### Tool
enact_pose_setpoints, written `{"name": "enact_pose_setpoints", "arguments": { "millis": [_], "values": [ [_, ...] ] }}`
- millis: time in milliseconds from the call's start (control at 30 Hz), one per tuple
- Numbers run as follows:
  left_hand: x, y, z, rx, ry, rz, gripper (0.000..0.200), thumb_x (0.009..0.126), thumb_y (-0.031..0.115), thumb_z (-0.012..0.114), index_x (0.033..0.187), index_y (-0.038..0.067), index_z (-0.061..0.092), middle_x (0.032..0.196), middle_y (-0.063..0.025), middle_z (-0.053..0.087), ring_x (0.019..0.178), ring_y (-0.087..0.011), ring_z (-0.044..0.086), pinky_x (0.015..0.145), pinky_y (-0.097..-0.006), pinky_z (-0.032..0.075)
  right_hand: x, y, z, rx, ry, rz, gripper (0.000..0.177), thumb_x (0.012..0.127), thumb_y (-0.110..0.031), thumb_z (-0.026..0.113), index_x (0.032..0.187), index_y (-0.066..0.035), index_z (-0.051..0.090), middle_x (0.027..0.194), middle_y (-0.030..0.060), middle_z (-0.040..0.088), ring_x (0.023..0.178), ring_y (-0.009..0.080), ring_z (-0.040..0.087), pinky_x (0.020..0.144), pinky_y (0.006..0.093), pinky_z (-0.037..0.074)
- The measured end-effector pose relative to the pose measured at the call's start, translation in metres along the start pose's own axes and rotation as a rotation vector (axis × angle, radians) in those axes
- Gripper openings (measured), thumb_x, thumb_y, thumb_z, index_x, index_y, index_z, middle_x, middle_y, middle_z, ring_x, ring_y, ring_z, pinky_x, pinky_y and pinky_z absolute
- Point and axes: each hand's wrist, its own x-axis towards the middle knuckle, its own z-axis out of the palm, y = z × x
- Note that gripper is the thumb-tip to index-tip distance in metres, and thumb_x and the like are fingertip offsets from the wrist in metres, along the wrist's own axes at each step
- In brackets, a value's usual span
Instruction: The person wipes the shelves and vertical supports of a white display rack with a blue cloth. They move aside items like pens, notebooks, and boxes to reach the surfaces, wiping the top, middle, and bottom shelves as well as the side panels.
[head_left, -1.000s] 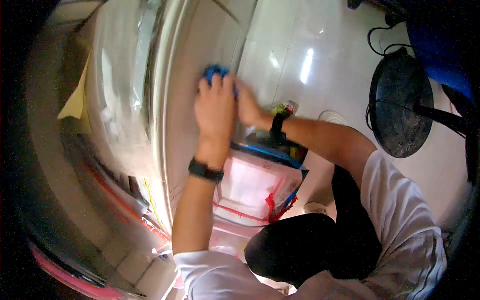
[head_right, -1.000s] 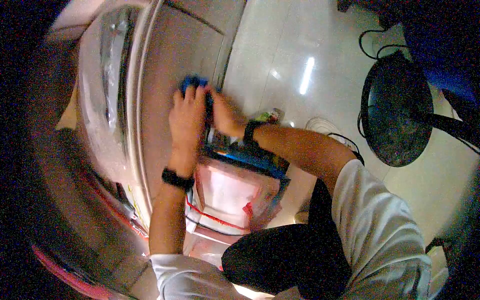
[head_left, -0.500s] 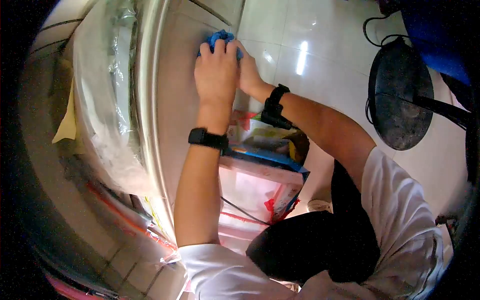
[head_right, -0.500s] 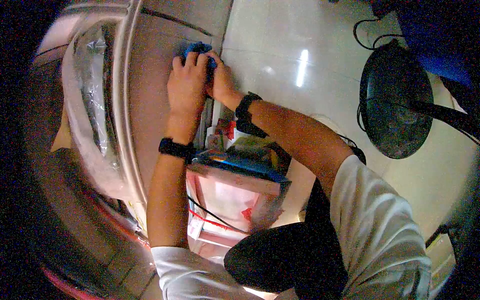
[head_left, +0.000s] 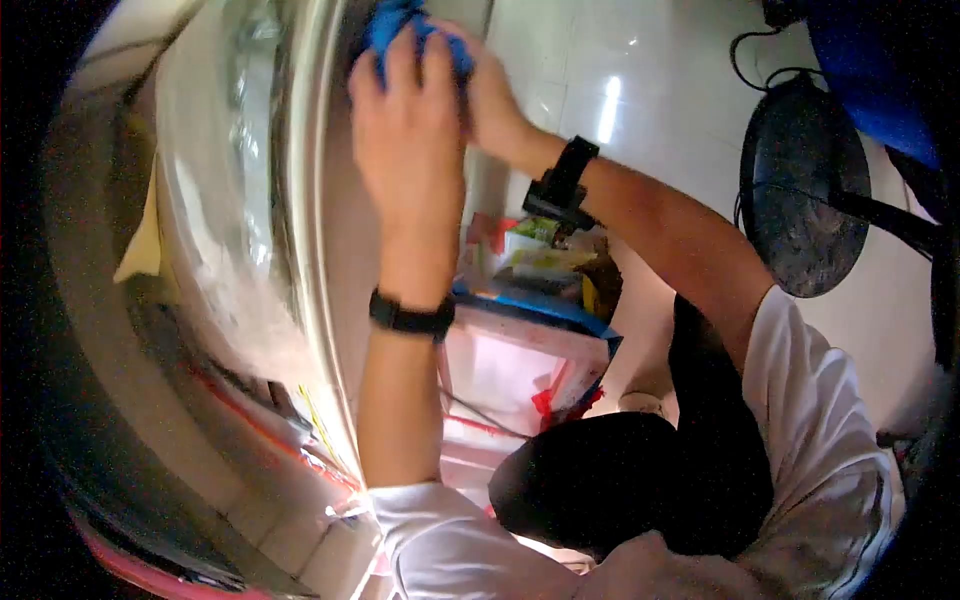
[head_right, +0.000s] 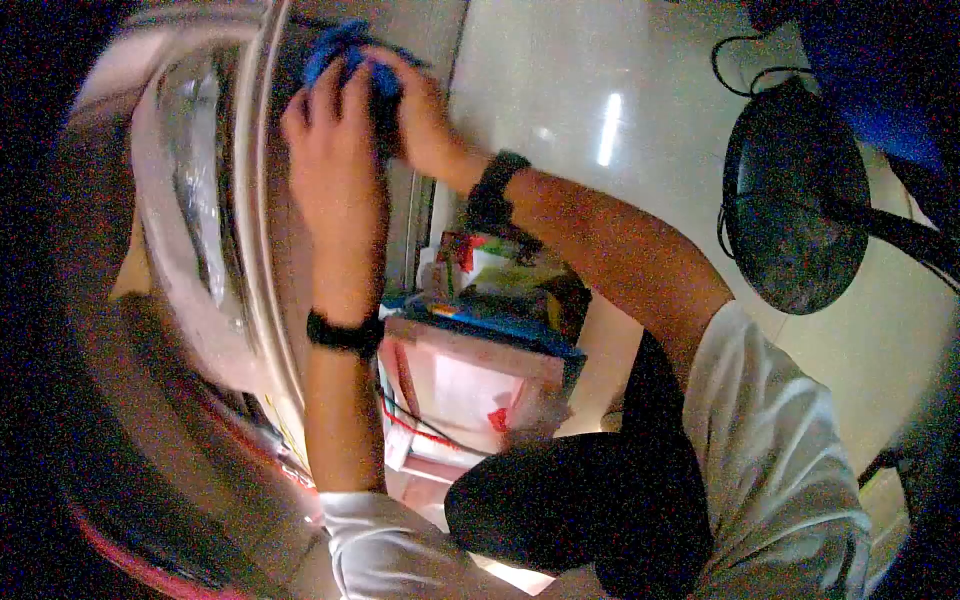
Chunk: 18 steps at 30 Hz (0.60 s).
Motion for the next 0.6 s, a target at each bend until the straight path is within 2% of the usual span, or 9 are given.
{"name": "enact_pose_setpoints", "arguments": {
  "millis": [33,67,100,200,300,333,367,433,600],
  "values": [
    [0.001,-0.002,0.010,0.006,-0.043,0.017,0.044,0.084,0.004,0.056,0.127,0.012,0.055,0.133,-0.0093,0.054,0.117,-0.0377,0.051,0.096,-0.0440,0.050,0.003,0.005,-0.011,0.058,0.044,0.086,0.032,0.100,-0.035,0.045,0.107,-0.012,0.067,0.100,0.0041,0.066,0.089,0.0181,0.063,0.085,0.0336,0.053],
    [-0.003,-0.003,0.021,0.012,-0.100,0.023,0.041,0.084,0.005,0.056,0.125,0.012,0.055,0.131,-0.0084,0.055,0.117,-0.0352,0.052,0.093,-0.0419,0.052,0.013,0.020,-0.038,0.158,0.060,0.160,0.026,0.096,-0.029,0.051,0.107,-0.011,0.065,0.099,0.0070,0.067,0.089,0.0219,0.065,0.084,0.0351,0.053],
    [-0.013,-0.005,0.027,0.021,-0.128,0.016,0.023,0.081,0.011,0.060,0.104,0.010,0.057,0.119,-0.0055,0.058,0.108,-0.0291,0.057,0.077,-0.0400,0.056,0.017,0.033,-0.062,0.258,0.077,0.231,0.021,0.093,-0.023,0.057,0.107,-0.009,0.064,0.098,0.0099,0.068,0.089,0.0257,0.066,0.082,0.0366,0.053],
    [-0.056,-0.013,0.026,-0.082,-0.252,-0.074,0.024,0.082,0.006,0.058,0.106,0.011,0.056,0.120,-0.0072,0.058,0.109,-0.0306,0.056,0.078,-0.0422,0.057,-0.049,0.035,-0.063,-1.271,-0.087,-0.350,0.034,0.081,-0.006,0.065,0.115,-0.006,0.059,0.099,0.0180,0.068,0.092,0.0357,0.066,0.081,0.0413,0.052],
    [-0.099,-0.008,-0.008,-0.056,-0.244,-0.190,0.027,0.081,0.003,0.059,0.108,0.010,0.056,0.123,-0.0088,0.056,0.110,-0.0322,0.056,0.079,-0.0426,0.057,-0.081,0.042,-0.049,-1.248,-0.251,-0.364,0.054,0.071,0.005,0.067,0.122,-0.005,0.054,0.102,0.0242,0.065,0.095,0.0432,0.063,0.082,0.0456,0.051],
    [-0.108,-0.007,-0.025,-0.022,-0.238,-0.244,0.030,0.080,0.003,0.060,0.109,0.010,0.056,0.124,-0.0093,0.056,0.111,-0.0325,0.055,0.079,-0.0422,0.057,-0.092,0.038,-0.036,-1.291,-0.285,-0.298,0.050,0.071,0.004,0.067,0.119,-0.007,0.057,0.104,0.0232,0.066,0.095,0.0433,0.063,0.083,0.0465,0.051],
    [-0.114,-0.007,-0.039,0.011,-0.231,-0.298,0.033,0.079,0.003,0.062,0.111,0.010,0.056,0.125,-0.0098,0.055,0.111,-0.0329,0.055,0.079,-0.0418,0.057,-0.097,0.034,-0.023,-1.238,-0.366,-0.375,0.046,0.074,0.002,0.068,0.119,-0.005,0.058,0.104,0.0228,0.065,0.096,0.0417,0.063,0.082,0.0394,0.051],
    [-0.123,-0.004,-0.064,-0.032,-0.145,-0.339,0.039,0.078,0.004,0.064,0.115,0.009,0.056,0.128,-0.0097,0.054,0.111,-0.0331,0.055,0.079,-0.0417,0.057,-0.104,0.026,-0.004,-1.160,-0.462,-0.527,0.044,0.075,0.000,0.070,0.118,-0.006,0.060,0.103,0.0213,0.065,0.094,0.0384,0.065,0.082,0.0376,0.052],
    [-0.145,-0.001,-0.071,-0.051,-0.036,-0.359,0.045,0.077,0.005,0.068,0.121,0.009,0.055,0.131,-0.0094,0.052,0.111,-0.0329,0.054,0.070,-0.0402,0.058,-0.105,0.026,0.007,-1.212,-0.519,-0.548,0.046,0.074,0.000,0.073,0.118,-0.009,0.062,0.097,0.0159,0.067,0.089,0.0298,0.068,0.077,0.0346,0.054]
  ]
}}
